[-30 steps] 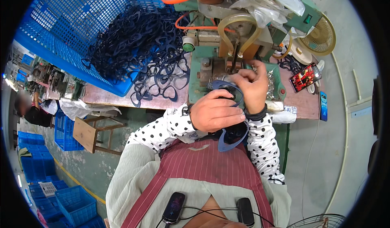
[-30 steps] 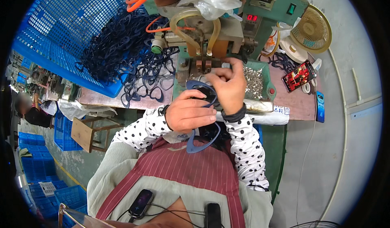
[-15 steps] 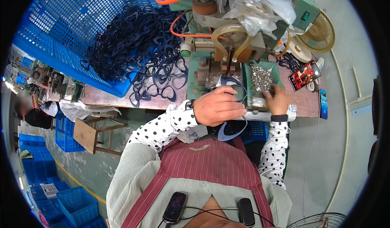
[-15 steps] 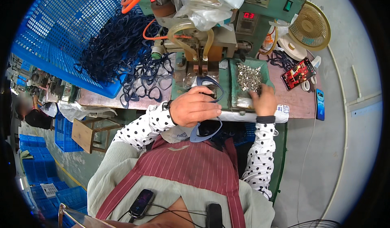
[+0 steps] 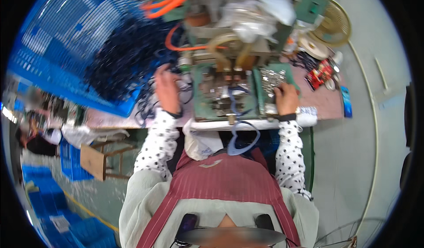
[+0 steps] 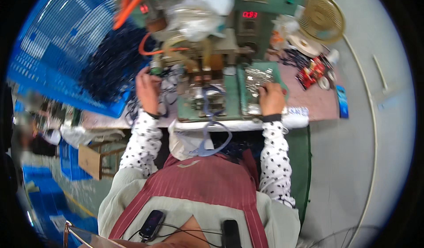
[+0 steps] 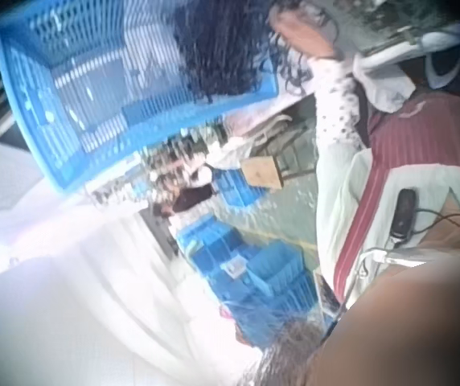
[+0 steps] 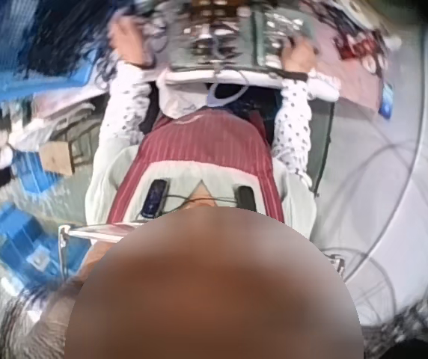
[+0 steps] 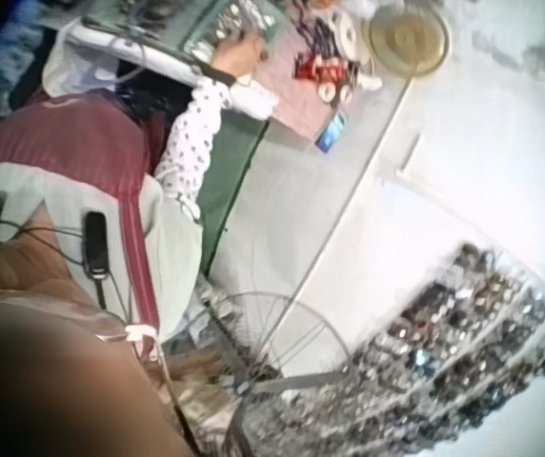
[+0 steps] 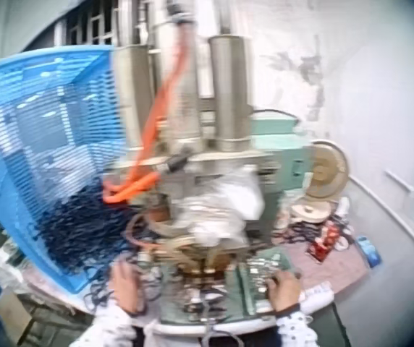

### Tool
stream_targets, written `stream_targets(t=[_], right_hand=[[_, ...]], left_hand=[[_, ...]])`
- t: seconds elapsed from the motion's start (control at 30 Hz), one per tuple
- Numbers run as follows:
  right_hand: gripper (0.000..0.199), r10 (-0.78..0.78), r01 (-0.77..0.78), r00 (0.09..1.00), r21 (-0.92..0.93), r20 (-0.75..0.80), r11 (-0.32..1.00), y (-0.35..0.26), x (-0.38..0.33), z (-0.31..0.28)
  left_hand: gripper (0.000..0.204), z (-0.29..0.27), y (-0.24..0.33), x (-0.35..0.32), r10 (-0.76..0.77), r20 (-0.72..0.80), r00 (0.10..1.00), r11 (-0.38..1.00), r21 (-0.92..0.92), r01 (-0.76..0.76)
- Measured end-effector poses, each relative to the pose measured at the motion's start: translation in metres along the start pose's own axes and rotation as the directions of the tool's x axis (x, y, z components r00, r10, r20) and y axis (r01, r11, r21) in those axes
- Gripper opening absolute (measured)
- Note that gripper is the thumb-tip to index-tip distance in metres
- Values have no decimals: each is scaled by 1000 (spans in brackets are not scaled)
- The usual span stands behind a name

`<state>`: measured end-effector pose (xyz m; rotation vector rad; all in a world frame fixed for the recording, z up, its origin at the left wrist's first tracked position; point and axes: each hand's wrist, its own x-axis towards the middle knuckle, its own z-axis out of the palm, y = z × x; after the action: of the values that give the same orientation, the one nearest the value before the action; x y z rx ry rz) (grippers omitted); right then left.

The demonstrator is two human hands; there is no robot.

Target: The person repeatedly picks up dark plastic eyeglass frames from a blue basket, places them into a small press machine, and then removes them. The person also handles small metal components from a tray on the table.

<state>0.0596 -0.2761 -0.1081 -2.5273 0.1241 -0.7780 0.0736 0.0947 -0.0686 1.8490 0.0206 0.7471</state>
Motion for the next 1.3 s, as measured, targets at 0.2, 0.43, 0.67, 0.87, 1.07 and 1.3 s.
stream_targets(t=[0.2, 0.43, 0.67, 0.87, 1.07, 1.3], right_hand=[[5, -7, 47, 986, 238, -167, 970, -2, 0, 1], [9, 136, -82, 972, 264, -193, 961, -3, -3, -2], [15, 59, -5, 983, 292, -175, 956, -12, 3, -13], [17, -28, -5, 998, 582, 48, 813, -76, 14, -46], [26, 20, -296, 943, 813, 332, 501, -136, 7, -57], [46, 39, -353, 912, 731, 409, 584, -150, 13, -53]], left_hand=[[42, -33, -110, 32, -681, 251, 688, 654, -214, 726], [42, -29, -101, 28, -701, 408, 585, 588, -133, 797], [58, -31, -41, 19, -602, 386, 699, 572, -402, 715], [14, -36, -26, 9, -476, 398, 784, 666, -419, 617], [54, -36, 14, 1, -142, 166, 976, 989, -23, 148], [18, -27, 54, -6, -25, -34, 999, 989, -148, 20]])
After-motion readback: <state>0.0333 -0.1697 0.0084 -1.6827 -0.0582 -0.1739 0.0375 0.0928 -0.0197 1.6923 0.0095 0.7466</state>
